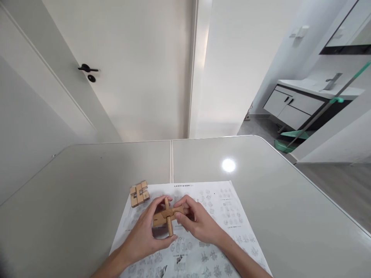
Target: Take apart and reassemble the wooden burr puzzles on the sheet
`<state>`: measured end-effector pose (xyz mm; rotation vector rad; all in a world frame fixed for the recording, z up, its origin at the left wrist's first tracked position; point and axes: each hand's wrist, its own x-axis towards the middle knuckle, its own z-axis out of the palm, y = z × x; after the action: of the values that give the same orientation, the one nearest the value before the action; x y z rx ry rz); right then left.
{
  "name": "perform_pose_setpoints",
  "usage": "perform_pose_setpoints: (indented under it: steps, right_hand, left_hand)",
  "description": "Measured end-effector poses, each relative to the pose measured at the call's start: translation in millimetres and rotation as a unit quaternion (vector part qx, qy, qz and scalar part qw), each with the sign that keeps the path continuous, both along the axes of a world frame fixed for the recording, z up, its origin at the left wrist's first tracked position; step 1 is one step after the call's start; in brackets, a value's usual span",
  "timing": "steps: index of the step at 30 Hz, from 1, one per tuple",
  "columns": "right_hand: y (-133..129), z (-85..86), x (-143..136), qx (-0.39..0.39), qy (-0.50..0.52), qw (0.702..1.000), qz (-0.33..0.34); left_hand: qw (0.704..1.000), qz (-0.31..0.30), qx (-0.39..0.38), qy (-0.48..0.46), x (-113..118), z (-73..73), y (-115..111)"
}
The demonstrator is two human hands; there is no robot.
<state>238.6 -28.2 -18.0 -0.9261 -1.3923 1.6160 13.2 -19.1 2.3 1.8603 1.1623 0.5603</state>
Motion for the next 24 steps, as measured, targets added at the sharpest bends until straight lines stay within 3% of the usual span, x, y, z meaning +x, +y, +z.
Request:
perform_pose_setpoints:
  steps: [24]
  right_hand:
    - [-1.6,-5.1,0.1,-0.003,-0.003,1.000,-0.009]
  left_hand:
    - [1.000,0.011,0.007,-0.008,1.5,2.4,0.3]
